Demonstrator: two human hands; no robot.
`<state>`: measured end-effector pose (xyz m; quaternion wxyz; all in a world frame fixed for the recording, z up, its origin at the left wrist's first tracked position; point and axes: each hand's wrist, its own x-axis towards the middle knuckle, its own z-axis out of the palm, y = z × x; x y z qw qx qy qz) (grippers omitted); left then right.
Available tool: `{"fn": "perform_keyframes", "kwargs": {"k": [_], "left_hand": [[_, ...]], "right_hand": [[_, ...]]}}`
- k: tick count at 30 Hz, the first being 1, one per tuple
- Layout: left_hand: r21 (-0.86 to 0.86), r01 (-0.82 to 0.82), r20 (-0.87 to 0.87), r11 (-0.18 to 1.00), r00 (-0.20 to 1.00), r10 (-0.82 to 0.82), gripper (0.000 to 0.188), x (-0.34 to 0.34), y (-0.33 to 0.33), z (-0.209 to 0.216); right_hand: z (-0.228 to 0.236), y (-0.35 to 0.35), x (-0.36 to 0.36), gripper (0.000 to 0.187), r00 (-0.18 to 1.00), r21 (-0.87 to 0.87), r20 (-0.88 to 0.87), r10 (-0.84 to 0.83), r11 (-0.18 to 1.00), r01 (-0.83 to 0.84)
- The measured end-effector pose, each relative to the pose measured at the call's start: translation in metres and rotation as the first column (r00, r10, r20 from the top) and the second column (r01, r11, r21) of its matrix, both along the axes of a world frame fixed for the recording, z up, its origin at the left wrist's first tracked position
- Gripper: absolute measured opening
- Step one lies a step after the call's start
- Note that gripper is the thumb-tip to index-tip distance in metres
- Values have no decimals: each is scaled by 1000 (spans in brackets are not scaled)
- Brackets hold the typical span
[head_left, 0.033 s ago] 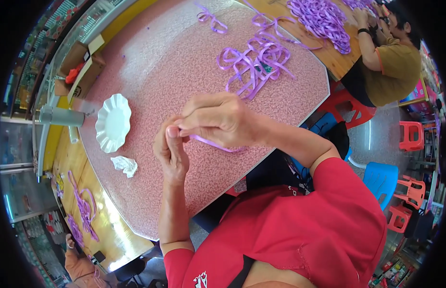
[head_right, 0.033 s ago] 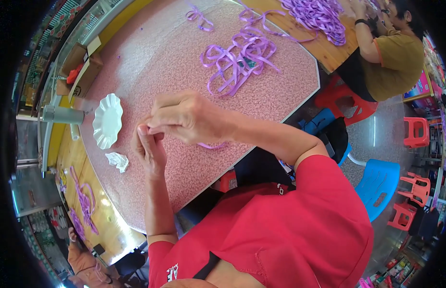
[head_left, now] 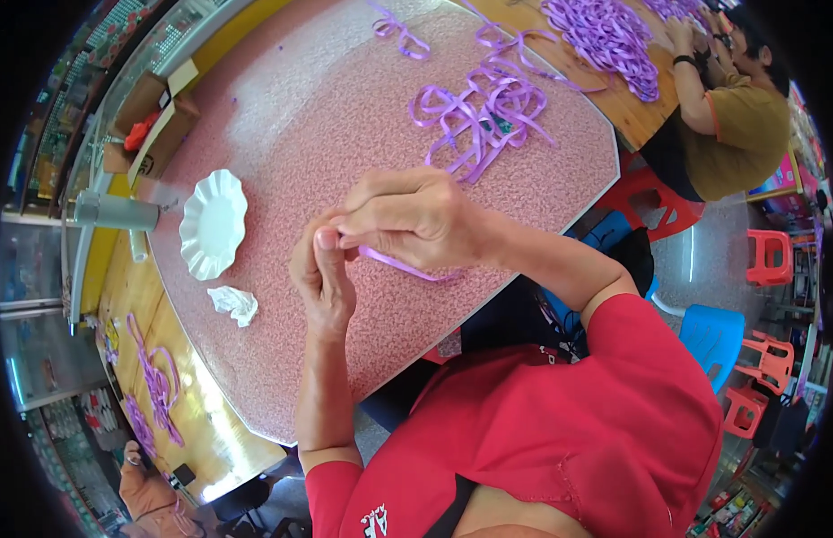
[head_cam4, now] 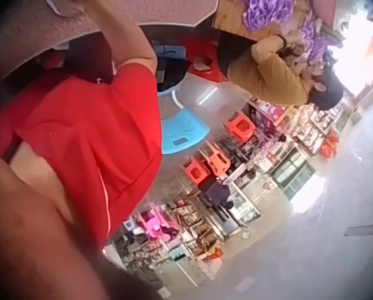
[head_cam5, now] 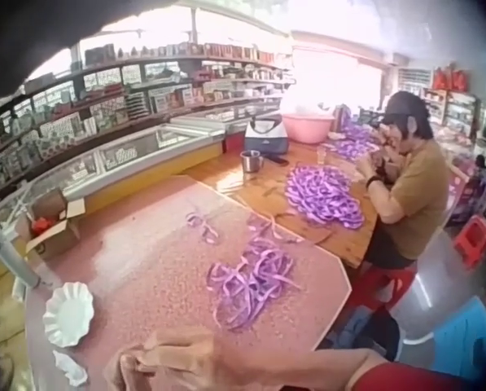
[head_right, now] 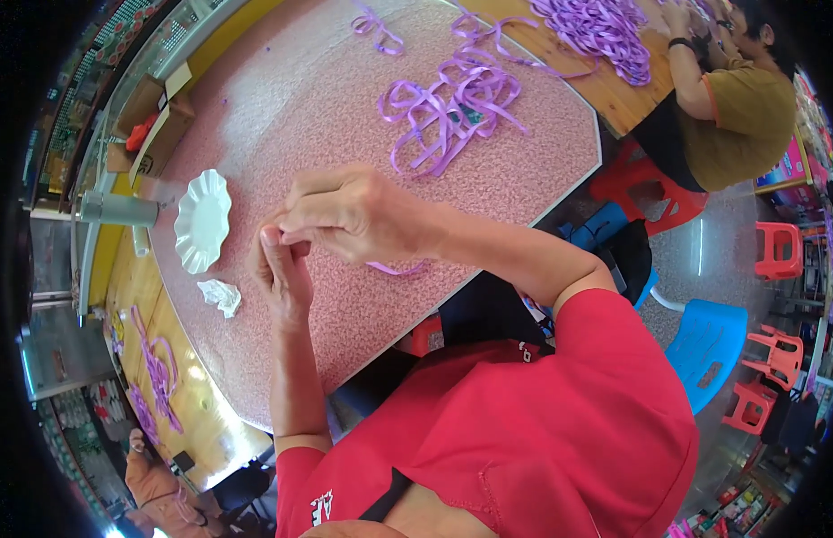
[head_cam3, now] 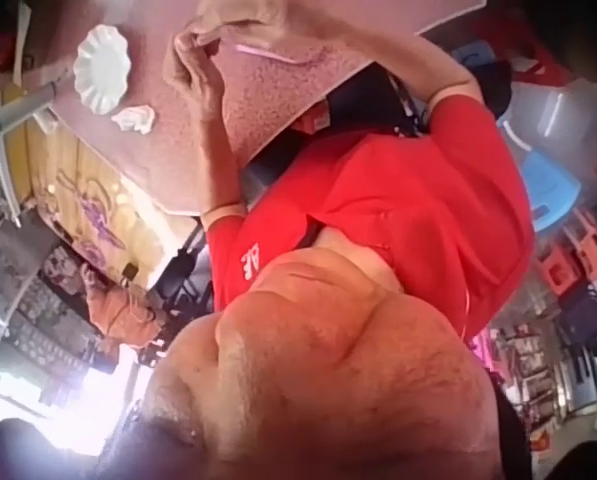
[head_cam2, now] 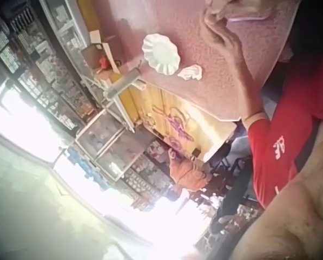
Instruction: Attaching small plastic components to purple ribbons and organizing them into stacks.
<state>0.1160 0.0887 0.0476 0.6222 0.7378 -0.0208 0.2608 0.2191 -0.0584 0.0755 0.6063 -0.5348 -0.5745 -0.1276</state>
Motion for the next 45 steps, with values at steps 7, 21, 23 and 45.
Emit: {"fn": "perform_keyframes", "kwargs": {"k": [7, 21, 23, 45], "left_hand": [[-449, 135, -78, 883, 979, -189, 37, 10, 4, -3], [357, 163, -439, 920, 898, 11, 13, -46, 40, 47], [388, 80, -453, 918, 884, 114, 13, -72, 54, 50], [700, -145, -140, 699, 932, 334, 28, -77, 39, 34]], "right_hand": [[-12, -4, -1, 23, 979, -190, -186, -80, 981, 44], [-47, -107, 129, 23, 715, -524, -82, -694, 640, 561], [-48, -108, 142, 23, 699, -564, -4, -715, 579, 589], [-50, -60, 181, 24, 726, -806, 285, -626, 254, 536]]}}
